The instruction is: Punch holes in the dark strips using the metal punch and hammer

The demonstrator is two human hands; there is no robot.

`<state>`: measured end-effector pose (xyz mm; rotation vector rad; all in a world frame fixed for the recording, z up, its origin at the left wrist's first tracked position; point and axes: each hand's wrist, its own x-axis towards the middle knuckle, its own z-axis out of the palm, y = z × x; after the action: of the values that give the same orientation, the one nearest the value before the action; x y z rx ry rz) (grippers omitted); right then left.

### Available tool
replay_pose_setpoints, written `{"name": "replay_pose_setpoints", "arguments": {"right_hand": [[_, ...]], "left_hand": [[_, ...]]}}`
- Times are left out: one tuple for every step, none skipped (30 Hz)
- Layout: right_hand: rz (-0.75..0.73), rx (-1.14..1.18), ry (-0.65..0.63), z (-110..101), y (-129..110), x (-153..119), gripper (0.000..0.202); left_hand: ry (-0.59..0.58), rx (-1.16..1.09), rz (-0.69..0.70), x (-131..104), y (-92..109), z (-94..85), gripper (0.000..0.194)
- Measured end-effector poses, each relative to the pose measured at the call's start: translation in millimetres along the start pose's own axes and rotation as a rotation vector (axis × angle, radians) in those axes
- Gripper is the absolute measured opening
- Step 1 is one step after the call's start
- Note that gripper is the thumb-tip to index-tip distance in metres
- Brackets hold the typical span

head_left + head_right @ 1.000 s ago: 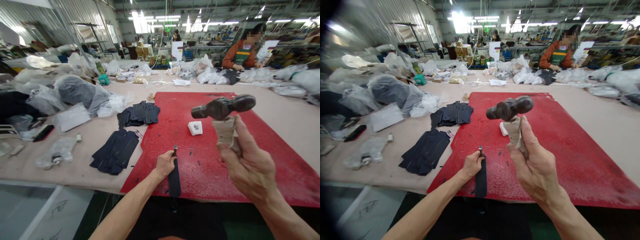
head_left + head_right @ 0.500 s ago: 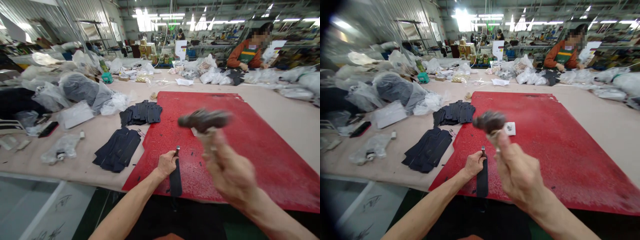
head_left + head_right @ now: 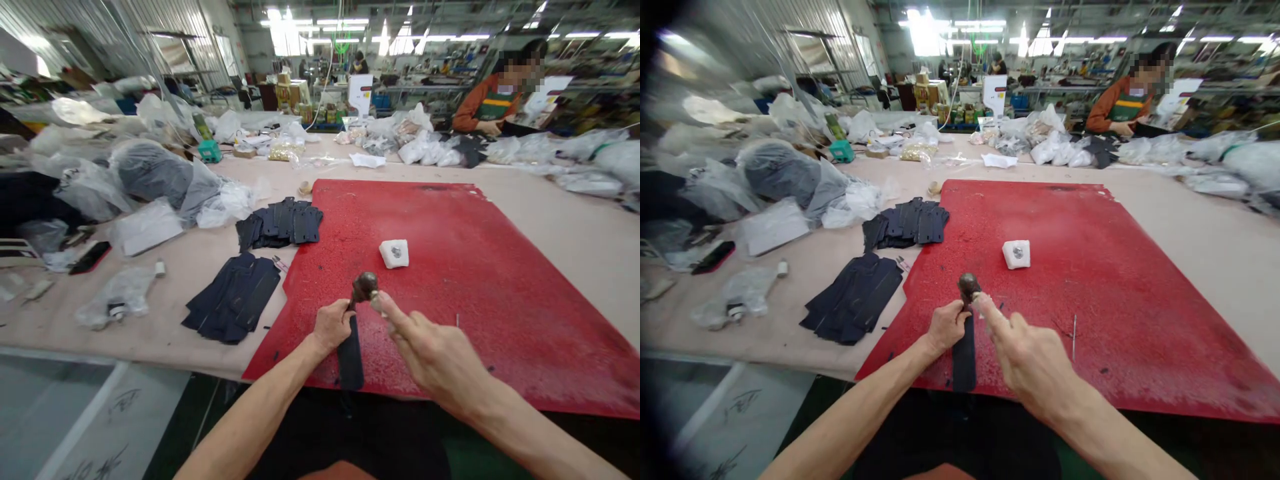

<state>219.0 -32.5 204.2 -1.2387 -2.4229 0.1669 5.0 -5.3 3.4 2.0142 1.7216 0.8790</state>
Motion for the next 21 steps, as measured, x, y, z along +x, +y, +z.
{"name": "replay_pose_setpoints", "arguments": {"right_hand": [[0.015, 0.031, -0.037, 5, 3, -2, 0.053], [0.048, 0.076, -0.069, 8, 8, -4, 0.052], [0.101, 0.130, -0.101, 10, 15, -7, 0.052], [0.174, 0.190, -0.129, 14, 23, -11, 0.052], [0.262, 0.259, -0.147, 19, 32, -15, 0.053], [0.359, 0.344, -0.167, 26, 43, -20, 0.055], [0.457, 0.438, -0.182, 36, 54, -25, 0.058], [0.542, 0.520, -0.188, 48, 66, -31, 0.060], [0.604, 0.566, -0.182, 61, 76, -36, 0.061], [0.631, 0.545, -0.160, 75, 85, -41, 0.060], [0.625, 0.464, -0.128, 88, 92, -45, 0.057], [0.585, 0.334, -0.084, 100, 96, -47, 0.053], [0.524, 0.182, -0.034, 111, 96, -49, 0.049], [0.457, 0.044, 0.014, 119, 92, -49, 0.046], [0.384, -0.051, 0.044, 127, 85, -48, 0.044], [0.314, -0.094, 0.052, 134, 75, -47, 0.045], [0.247, -0.090, 0.029, 140, 63, -46, 0.046], [0.183, -0.052, -0.018, 147, 49, -45, 0.049], [0.123, 0.001, -0.078, 155, 36, -45, 0.054], [0.073, 0.052, -0.136, 162, 23, -46, 0.060], [0.041, 0.091, -0.180, 170, 12, -48, 0.066]], "left_hand": [[-0.004, 0.007, -0.010, 0, 1, -0.7, 0.007], [-0.005, 0.010, -0.019, 0, 1, -1.4, 0.007], [-0.003, 0.010, -0.028, 0, 1, -2.1, 0.007], [-0.001, 0.006, -0.034, 0, 1, -2.7, 0.008], [0.001, -0.002, -0.035, 1, 2, -3.3, 0.008], [0.008, -0.011, -0.034, 1, 2, -3.8, 0.008], [0.011, -0.022, -0.029, 1, 1, -4.1, 0.008], [0.015, -0.031, -0.025, 1, 1, -4.3, 0.008], [0.018, -0.038, -0.021, 1, 1, -4.3, 0.008], [0.019, -0.046, -0.015, 1, 0, -4.0, 0.008], [0.023, -0.053, -0.013, 1, 0, -3.6, 0.008], [0.026, -0.059, -0.012, 1, -1, -3.1, 0.008], [0.030, -0.067, -0.015, 1, -2, -2.5, 0.008], [0.033, -0.077, -0.021, 0, -3, -2.0, 0.008], [0.035, -0.086, -0.029, 0, -4, -1.7, 0.009], [0.033, -0.094, -0.035, 0, -5, -1.5, 0.009], [0.028, -0.097, -0.037, -1, -5, -1.4, 0.010], [0.024, -0.096, -0.037, -1, -5, -1.3, 0.011], [0.023, -0.094, -0.035, -1, -5, -1.2, 0.012], [0.024, -0.097, -0.033, -1, -6, -0.9, 0.013], [0.029, -0.109, -0.035, 0, -6, -0.3, 0.014]]}}
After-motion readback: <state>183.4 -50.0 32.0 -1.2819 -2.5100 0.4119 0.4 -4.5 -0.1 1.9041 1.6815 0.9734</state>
